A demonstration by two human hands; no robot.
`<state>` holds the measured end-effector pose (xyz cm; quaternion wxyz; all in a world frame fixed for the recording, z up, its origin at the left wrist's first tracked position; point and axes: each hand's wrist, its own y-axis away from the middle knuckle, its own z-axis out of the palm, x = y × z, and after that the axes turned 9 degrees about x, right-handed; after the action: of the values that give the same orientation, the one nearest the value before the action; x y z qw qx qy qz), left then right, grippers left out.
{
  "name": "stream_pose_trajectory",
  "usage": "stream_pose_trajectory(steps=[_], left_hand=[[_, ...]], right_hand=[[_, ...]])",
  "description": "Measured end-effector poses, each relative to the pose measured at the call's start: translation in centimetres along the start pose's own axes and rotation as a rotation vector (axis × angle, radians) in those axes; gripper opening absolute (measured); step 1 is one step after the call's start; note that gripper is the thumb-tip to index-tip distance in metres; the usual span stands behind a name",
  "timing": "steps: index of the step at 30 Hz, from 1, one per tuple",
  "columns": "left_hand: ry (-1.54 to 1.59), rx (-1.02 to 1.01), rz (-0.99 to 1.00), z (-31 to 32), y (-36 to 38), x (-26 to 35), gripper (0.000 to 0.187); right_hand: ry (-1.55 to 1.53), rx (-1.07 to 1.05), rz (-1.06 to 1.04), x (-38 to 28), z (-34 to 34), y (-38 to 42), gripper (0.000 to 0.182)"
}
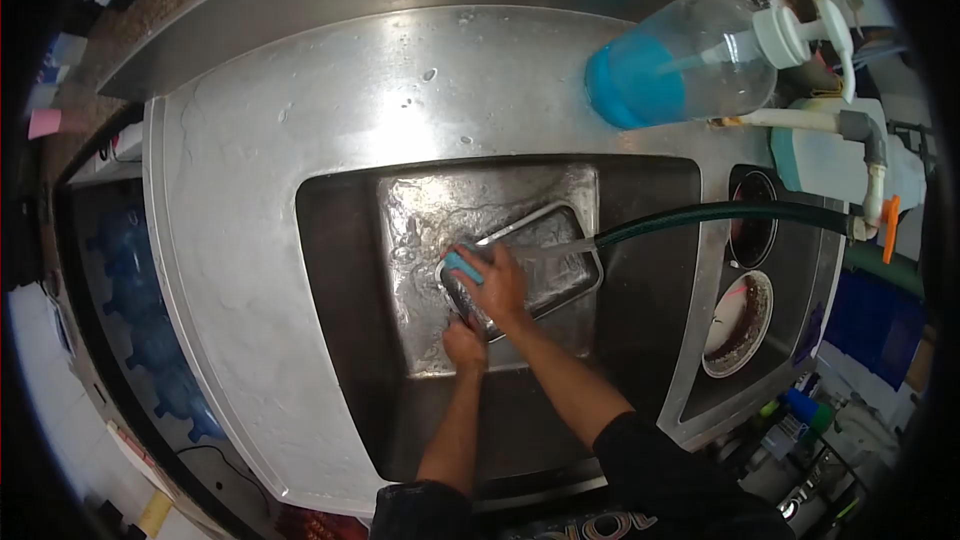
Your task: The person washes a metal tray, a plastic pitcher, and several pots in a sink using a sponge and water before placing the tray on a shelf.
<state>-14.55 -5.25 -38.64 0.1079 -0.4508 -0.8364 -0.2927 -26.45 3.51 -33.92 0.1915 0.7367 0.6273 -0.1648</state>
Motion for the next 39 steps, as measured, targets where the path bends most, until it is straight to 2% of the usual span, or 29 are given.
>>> stream_pose_trajectory(steps=[1, 3, 4, 6, 9, 11, 12, 14, 15, 17, 19, 21, 22, 23, 24, 26, 28, 29, 30, 34, 36, 37, 39], left_hand=[[0.024, -0.046, -0.065, 1.0, 0.8, -0.6, 0.037], [0.042, -0.093, -0.13, 0.3, 1.5, 0.7, 0.04], [0.16, -0.287, -0.271, -1.2, 1.7, 2.5, 0.041], [0.279, -0.48, -0.414, -1.7, 1.7, 3.1, 0.041], [0.137, -0.469, -0.494, -2.5, 0.8, 1.6, 0.043], [-0.026, 0.418, -0.026, -4.6, -0.5, 2.5, 0.052], [-0.027, 0.416, -0.025, -4.7, -1.8, 2.5, 0.052], [0.18, 0.234, 0.274, -4.6, -4.1, 2.0, 0.053], [0.177, 0.235, 0.271, -4.2, -4.4, 0.8, 0.053], [-0.026, -0.165, 0.146, -3.0, -5.5, -0.6, 0.041], [-0.063, -0.166, 0.149, -3.0, -3.2, -1.8, 0.035], [-0.099, -0.323, -0.078, -3.7, -1.4, -1.8, 0.034], [-0.18, -0.369, -0.067, -4.4, -0.2, -0.5, 0.038], [-0.183, -0.373, -0.073, -3.4, 1.1, -0.9, 0.038], [-0.2, -0.395, -0.08, -1.9, 2.7, -1.9, 0.041], [-0.218, -0.409, -0.098, -0.8, 4.2, -1.6, 0.044], [-0.239, -0.229, 0.04, -1.8, 3.5, 0.8, 0.048], [-0.128, -0.144, 0.094, -2.1, 2.1, 1.7, 0.049], [-0.013, -0.06, 0.145, -2.2, 0.4, 2.7, 0.05], [0.237, -0.204, 0.126, -1.0, -4.5, 4.2, 0.049], [0.024, -0.302, 0.117, -0.8, -4.2, 3.8, 0.042], [0.024, -0.307, 0.118, -0.6, -4.2, 4.0, 0.042], [-0.057, -0.303, 0.082, -0.6, -3.5, 4.0, 0.036]], right_hand=[[-0.038, -0.062, -0.108, -0.5, 0.0, 0.1, 0.045], [-0.079, -0.071, -0.173, -0.5, 0.3, 1.3, 0.046], [-0.113, -0.082, -0.243, -0.3, 0.5, 1.9, 0.047], [-0.087, -0.115, -0.267, 0.0, -0.3, 2.8, 0.048], [-0.088, -0.185, -0.246, 0.1, -0.9, 3.6, 0.049], [-0.094, -0.205, -0.233, 0.1, -0.9, 3.5, 0.047], [-0.094, -0.205, -0.23, 0.2, -1.0, 3.2, 0.047], [-0.059, -0.188, -0.32, 0.4, -1.1, 2.1, 0.046], [-0.063, -0.191, -0.321, 0.6, -1.2, 1.4, 0.046], [-0.003, -0.067, -0.251, 1.7, -1.3, -1.7, 0.045], [0.213, 0.119, -0.062, 2.7, -1.0, -4.6, 0.043], [0.112, 0.14, 0.023, 3.1, -1.9, -6.3, 0.042], [0.011, 0.17, 0.1, 3.0, -2.2, -6.6, 0.042], [0.011, 0.163, 0.102, 2.9, -1.6, -5.9, 0.042], [0.032, 0.275, 0.091, 2.7, -0.5, -4.7, 0.041], [-0.001, 0.197, 0.193, 1.3, -0.4, -2.6, 0.044], [-0.04, 0.147, 0.174, 0.4, 0.0, -0.5, 0.045], [-0.07, 0.099, 0.161, 0.2, 0.1, 0.6, 0.045], [-0.101, 0.152, 0.117, 0.2, 0.7, 1.6, 0.048], [-0.138, 0.171, -0.013, 1.3, 0.5, 0.5, 0.048], [-0.068, 0.125, 0.159, 1.3, -1.7, -0.8, 0.048], [-0.065, 0.125, 0.162, 2.2, -1.2, -0.5, 0.048], [0.005, 0.513, 0.317, 3.8, -0.3, 0.7, 0.052]])
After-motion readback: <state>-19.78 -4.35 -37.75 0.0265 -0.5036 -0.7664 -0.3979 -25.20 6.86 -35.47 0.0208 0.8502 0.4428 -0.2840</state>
